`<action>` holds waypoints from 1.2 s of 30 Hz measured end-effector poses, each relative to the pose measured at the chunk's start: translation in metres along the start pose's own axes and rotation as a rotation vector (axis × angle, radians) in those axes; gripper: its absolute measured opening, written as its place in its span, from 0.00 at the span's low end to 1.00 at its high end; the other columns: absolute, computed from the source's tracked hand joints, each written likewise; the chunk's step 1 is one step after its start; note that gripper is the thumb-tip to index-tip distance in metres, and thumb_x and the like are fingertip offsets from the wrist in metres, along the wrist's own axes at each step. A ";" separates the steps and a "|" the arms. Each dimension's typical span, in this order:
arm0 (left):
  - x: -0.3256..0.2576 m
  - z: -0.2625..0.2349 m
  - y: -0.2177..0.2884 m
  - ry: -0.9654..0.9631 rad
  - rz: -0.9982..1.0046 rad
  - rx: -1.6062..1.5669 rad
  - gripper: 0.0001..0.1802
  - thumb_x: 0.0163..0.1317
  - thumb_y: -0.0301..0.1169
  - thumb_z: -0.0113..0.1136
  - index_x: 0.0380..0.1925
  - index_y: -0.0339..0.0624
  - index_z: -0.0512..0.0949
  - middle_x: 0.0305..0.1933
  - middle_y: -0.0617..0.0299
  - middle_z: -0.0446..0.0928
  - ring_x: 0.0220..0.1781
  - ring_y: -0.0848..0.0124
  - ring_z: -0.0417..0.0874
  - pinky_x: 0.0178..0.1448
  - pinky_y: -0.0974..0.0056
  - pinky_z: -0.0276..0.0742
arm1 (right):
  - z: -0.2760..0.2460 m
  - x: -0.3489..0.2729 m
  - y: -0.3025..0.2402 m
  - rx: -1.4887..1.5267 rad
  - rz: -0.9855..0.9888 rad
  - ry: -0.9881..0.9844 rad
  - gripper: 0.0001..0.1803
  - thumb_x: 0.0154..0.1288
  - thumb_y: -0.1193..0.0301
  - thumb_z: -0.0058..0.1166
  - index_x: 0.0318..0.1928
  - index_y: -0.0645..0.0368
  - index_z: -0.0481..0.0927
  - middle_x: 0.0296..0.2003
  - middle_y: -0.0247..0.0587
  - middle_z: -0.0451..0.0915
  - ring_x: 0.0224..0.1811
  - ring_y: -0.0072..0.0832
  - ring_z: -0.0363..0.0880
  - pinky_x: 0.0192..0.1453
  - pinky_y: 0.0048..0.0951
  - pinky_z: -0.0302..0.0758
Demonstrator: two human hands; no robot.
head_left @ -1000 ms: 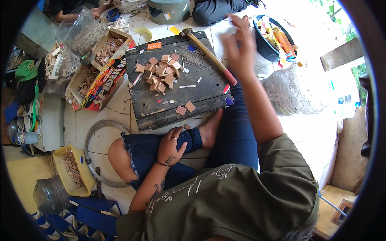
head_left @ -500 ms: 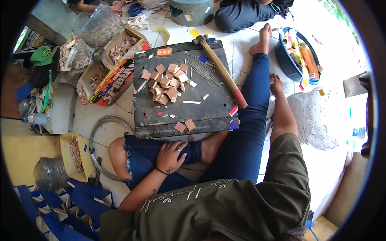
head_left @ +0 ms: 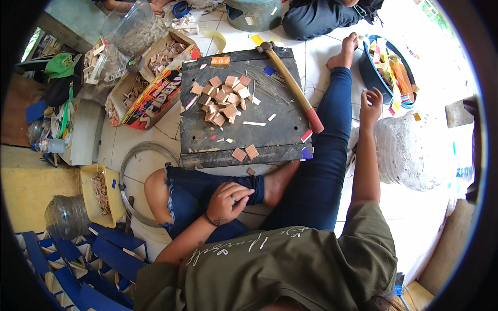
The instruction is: The person sits on the floor and repeatedly uses a hammer to strike small wooden blocks placed on a dark work surface. They pick up blocks, position them, and strike them one at a time, occasionally pausing to adjust the pieces or clear debris.
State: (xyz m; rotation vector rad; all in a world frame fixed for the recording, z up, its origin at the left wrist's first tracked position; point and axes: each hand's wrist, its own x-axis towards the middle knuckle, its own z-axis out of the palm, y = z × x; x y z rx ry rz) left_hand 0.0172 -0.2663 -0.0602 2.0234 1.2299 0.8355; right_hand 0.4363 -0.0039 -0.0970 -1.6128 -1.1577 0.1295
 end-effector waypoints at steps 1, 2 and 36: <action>0.002 -0.002 0.009 0.027 0.039 -0.060 0.15 0.57 0.24 0.62 0.46 0.43 0.82 0.41 0.59 0.82 0.42 0.61 0.82 0.46 0.59 0.75 | -0.008 -0.014 -0.036 0.100 -0.098 -0.082 0.20 0.61 0.76 0.60 0.54 0.59 0.73 0.40 0.40 0.83 0.40 0.29 0.84 0.41 0.27 0.78; 0.005 -0.005 0.018 0.060 0.086 -0.128 0.16 0.57 0.23 0.62 0.47 0.43 0.81 0.40 0.59 0.82 0.41 0.61 0.82 0.44 0.60 0.75 | -0.017 -0.032 -0.072 0.189 -0.170 -0.159 0.22 0.60 0.78 0.61 0.55 0.59 0.73 0.40 0.39 0.83 0.41 0.27 0.83 0.41 0.25 0.78; 0.009 -0.060 0.003 0.569 -0.051 -0.250 0.08 0.60 0.23 0.62 0.40 0.38 0.78 0.35 0.59 0.81 0.34 0.71 0.81 0.44 0.68 0.76 | 0.086 -0.045 -0.227 0.008 -0.157 -1.032 0.14 0.53 0.64 0.66 0.37 0.59 0.87 0.29 0.41 0.84 0.31 0.29 0.81 0.39 0.28 0.75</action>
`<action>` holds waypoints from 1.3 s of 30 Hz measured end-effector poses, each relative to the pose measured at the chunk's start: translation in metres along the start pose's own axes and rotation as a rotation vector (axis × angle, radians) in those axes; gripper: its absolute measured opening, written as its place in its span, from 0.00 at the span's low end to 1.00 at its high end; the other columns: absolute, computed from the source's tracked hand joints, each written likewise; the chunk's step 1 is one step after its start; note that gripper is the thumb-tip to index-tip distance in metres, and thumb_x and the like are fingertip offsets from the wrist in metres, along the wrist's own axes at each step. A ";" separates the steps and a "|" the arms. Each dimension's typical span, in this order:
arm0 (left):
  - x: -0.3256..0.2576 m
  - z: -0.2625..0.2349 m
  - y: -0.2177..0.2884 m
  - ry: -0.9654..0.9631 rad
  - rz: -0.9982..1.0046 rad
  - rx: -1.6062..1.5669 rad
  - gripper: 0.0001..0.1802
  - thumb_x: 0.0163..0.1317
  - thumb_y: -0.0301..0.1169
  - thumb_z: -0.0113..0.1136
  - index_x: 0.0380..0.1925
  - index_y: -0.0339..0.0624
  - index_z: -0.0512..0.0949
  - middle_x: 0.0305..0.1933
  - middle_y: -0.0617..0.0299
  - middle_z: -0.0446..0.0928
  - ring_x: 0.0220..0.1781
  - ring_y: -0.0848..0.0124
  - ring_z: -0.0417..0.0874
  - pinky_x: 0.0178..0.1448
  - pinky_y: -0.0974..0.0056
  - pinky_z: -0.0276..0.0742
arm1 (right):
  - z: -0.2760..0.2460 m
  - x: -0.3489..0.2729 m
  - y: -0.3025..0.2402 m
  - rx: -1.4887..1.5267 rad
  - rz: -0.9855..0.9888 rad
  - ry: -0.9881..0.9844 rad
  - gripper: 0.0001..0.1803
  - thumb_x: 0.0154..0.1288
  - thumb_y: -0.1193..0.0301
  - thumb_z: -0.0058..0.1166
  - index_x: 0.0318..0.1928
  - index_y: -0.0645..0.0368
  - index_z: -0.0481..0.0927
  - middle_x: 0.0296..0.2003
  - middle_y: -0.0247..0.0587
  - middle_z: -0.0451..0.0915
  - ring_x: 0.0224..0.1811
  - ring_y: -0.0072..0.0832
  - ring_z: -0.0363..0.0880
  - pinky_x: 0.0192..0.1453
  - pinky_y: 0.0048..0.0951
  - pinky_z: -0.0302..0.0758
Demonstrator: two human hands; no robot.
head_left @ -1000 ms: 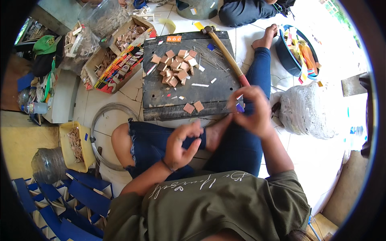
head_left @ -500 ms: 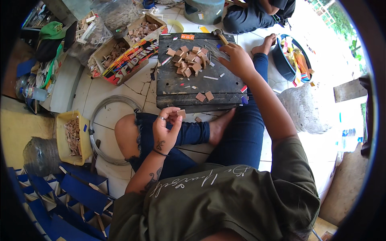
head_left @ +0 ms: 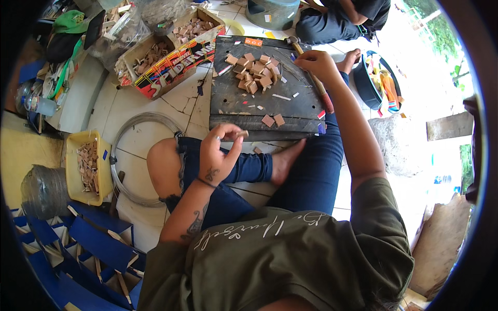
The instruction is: The person sits on the floor and repeatedly uses a hammer to strike small wooden blocks placed on a dark work surface. They pick up blocks, position them, and strike them one at a time, occasionally pausing to adjust the pieces or clear debris.
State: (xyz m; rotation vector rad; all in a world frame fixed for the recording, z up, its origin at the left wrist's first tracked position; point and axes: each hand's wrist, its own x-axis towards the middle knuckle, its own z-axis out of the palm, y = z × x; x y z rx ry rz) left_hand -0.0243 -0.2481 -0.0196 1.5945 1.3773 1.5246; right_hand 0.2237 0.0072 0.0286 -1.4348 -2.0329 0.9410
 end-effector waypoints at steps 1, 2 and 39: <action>0.007 0.001 -0.001 -0.023 -0.017 -0.012 0.09 0.57 0.22 0.62 0.38 0.38 0.77 0.36 0.57 0.81 0.39 0.64 0.82 0.47 0.63 0.76 | -0.001 -0.005 -0.002 0.150 0.038 -0.003 0.13 0.56 0.66 0.65 0.37 0.61 0.87 0.28 0.38 0.84 0.29 0.25 0.79 0.35 0.24 0.73; 0.014 0.003 -0.002 -0.015 0.057 0.057 0.09 0.56 0.21 0.62 0.38 0.39 0.77 0.36 0.57 0.81 0.40 0.62 0.82 0.48 0.62 0.76 | 0.000 -0.010 -0.005 0.308 0.073 -0.011 0.12 0.58 0.67 0.65 0.38 0.63 0.86 0.27 0.36 0.83 0.27 0.20 0.78 0.32 0.20 0.70; 0.035 0.019 -0.018 -0.017 0.194 0.412 0.05 0.53 0.30 0.70 0.29 0.47 0.82 0.33 0.69 0.83 0.42 0.67 0.81 0.67 0.54 0.63 | 0.094 -0.123 -0.076 0.116 -0.317 0.046 0.05 0.55 0.77 0.65 0.33 0.63 0.83 0.28 0.40 0.85 0.28 0.21 0.81 0.35 0.25 0.78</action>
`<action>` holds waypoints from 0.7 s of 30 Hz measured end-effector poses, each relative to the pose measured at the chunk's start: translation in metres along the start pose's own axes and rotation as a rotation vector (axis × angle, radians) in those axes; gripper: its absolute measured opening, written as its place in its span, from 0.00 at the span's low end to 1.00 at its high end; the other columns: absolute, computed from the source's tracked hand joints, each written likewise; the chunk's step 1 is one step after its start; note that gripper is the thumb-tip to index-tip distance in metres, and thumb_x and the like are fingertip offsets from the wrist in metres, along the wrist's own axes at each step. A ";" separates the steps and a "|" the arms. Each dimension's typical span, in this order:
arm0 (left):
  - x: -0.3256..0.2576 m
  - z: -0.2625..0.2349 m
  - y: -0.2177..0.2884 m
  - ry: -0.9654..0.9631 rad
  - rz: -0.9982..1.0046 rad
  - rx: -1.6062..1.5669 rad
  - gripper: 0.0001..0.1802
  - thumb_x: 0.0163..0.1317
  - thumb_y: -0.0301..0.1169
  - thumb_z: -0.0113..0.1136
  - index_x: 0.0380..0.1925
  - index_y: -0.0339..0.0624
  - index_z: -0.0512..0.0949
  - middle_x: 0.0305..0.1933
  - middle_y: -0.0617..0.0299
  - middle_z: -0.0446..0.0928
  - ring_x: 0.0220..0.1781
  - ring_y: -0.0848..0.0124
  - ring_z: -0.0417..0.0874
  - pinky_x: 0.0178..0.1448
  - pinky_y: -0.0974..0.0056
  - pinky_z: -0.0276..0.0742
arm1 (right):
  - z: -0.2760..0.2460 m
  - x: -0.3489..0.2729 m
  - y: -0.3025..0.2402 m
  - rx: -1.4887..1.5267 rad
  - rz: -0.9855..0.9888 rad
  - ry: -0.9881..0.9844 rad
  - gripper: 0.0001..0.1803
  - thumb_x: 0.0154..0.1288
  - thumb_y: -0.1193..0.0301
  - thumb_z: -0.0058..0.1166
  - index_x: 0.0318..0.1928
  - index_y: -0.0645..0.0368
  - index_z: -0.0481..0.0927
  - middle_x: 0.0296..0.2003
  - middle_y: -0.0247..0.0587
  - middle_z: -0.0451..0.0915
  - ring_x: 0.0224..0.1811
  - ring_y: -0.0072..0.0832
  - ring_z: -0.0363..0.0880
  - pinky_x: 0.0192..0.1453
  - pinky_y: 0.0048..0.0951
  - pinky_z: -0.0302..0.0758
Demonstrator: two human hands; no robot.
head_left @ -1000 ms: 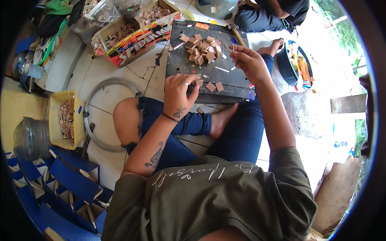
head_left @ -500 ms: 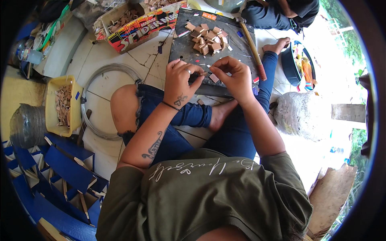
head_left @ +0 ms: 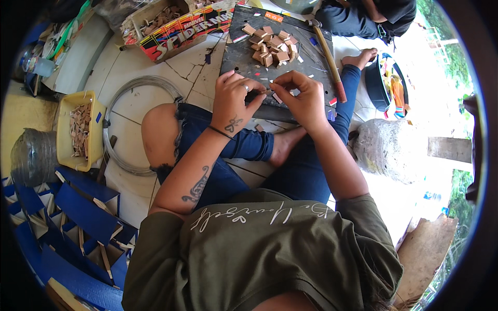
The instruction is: The person sits on the floor and repeatedly uses a hammer to strike small wooden blocks placed on a dark work surface. They pick up blocks, position them, and strike them one at a time, occasionally pausing to adjust the pieces or clear debris.
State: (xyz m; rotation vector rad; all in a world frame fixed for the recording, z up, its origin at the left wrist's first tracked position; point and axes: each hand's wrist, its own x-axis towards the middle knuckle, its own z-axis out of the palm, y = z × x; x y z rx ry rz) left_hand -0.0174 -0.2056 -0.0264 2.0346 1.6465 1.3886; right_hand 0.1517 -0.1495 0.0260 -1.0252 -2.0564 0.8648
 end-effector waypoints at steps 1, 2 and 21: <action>0.000 0.000 0.000 -0.002 -0.002 -0.002 0.05 0.53 0.30 0.70 0.29 0.47 0.82 0.33 0.69 0.83 0.42 0.67 0.81 0.68 0.54 0.63 | 0.000 0.000 0.000 -0.008 -0.004 -0.001 0.05 0.55 0.77 0.65 0.33 0.63 0.83 0.28 0.40 0.84 0.28 0.21 0.81 0.35 0.25 0.78; 0.000 0.000 0.000 -0.005 -0.005 -0.003 0.05 0.53 0.30 0.70 0.29 0.47 0.83 0.33 0.68 0.83 0.42 0.67 0.81 0.68 0.54 0.63 | -0.001 0.000 0.000 -0.016 -0.007 -0.003 0.05 0.55 0.76 0.65 0.33 0.63 0.83 0.29 0.40 0.84 0.28 0.22 0.81 0.35 0.25 0.78; 0.007 0.007 0.004 0.048 -0.020 -0.066 0.05 0.53 0.31 0.68 0.28 0.44 0.81 0.32 0.63 0.81 0.42 0.61 0.80 0.58 0.55 0.68 | -0.001 0.007 -0.008 -0.102 -0.136 -0.070 0.06 0.57 0.73 0.64 0.32 0.64 0.81 0.29 0.47 0.82 0.29 0.35 0.83 0.35 0.33 0.78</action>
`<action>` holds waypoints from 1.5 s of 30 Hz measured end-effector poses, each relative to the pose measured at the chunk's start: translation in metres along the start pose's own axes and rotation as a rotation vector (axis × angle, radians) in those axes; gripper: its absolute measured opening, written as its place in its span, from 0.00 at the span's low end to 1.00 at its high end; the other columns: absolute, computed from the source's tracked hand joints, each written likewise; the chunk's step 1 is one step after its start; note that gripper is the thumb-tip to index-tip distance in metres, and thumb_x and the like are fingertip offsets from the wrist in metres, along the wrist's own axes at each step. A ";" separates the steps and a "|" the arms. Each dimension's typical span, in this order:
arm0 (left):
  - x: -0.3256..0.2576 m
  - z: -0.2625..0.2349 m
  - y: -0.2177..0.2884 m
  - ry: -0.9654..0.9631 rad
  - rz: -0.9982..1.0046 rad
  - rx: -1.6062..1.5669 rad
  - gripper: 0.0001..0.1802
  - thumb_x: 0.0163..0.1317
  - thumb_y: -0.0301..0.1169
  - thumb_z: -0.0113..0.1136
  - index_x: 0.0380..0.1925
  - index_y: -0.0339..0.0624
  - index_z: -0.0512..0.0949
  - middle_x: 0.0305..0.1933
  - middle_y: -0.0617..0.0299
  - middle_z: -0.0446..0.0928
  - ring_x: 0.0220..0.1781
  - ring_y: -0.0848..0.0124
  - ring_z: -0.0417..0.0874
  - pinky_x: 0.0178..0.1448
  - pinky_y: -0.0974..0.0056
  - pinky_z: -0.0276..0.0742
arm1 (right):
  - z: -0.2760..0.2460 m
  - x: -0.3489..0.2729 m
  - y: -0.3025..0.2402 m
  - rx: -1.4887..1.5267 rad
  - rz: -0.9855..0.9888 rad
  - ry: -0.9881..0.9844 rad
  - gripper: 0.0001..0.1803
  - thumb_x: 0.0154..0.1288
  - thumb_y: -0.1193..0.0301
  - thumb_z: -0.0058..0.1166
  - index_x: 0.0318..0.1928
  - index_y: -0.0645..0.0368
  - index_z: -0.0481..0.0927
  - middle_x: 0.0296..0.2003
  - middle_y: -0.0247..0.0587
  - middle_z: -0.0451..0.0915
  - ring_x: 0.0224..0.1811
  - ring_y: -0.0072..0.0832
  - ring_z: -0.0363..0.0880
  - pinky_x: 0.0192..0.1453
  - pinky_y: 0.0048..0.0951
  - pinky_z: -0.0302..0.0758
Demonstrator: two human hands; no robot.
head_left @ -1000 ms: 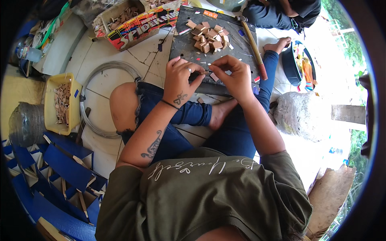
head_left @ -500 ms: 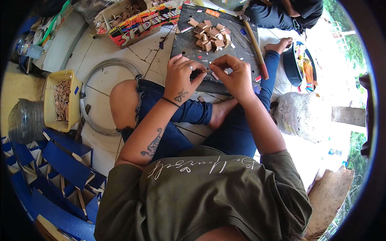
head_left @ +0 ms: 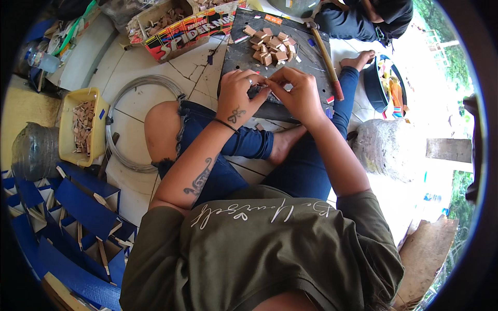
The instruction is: The person sits on the floor and repeatedly uses a hammer to strike small wooden blocks placed on a dark work surface. They pick up blocks, position them, and strike them one at a time, occasionally pausing to adjust the pieces or clear debris.
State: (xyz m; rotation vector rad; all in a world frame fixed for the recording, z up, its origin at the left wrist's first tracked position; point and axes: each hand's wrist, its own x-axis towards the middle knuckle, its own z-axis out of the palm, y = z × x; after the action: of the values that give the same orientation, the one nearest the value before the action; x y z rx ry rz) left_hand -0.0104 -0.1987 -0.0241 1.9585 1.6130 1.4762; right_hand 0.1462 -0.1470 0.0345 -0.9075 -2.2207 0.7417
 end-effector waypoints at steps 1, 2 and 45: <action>0.001 0.001 0.000 0.001 -0.011 -0.023 0.05 0.53 0.30 0.67 0.28 0.43 0.81 0.32 0.62 0.81 0.41 0.60 0.80 0.55 0.55 0.69 | 0.001 0.001 0.001 -0.001 0.008 -0.005 0.07 0.57 0.73 0.64 0.32 0.63 0.82 0.30 0.46 0.82 0.30 0.35 0.83 0.35 0.32 0.78; 0.002 0.002 0.000 0.002 -0.023 -0.047 0.05 0.54 0.29 0.67 0.27 0.42 0.81 0.32 0.60 0.80 0.41 0.59 0.81 0.52 0.56 0.71 | 0.000 0.001 0.002 -0.006 0.029 -0.013 0.07 0.57 0.73 0.64 0.33 0.63 0.82 0.30 0.46 0.82 0.30 0.35 0.83 0.36 0.32 0.78; 0.002 0.009 -0.003 0.020 0.077 -0.182 0.04 0.56 0.23 0.63 0.26 0.39 0.76 0.31 0.56 0.77 0.36 0.54 0.80 0.42 0.56 0.75 | -0.087 -0.126 -0.076 -0.198 0.186 -0.101 0.29 0.69 0.79 0.49 0.69 0.54 0.67 0.33 0.48 0.72 0.30 0.43 0.76 0.37 0.37 0.74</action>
State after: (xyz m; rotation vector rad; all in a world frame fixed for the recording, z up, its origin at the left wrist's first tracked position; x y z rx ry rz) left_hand -0.0052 -0.1922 -0.0299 1.9291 1.3706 1.6135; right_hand 0.2501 -0.2652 0.1016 -1.2111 -2.3525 0.6719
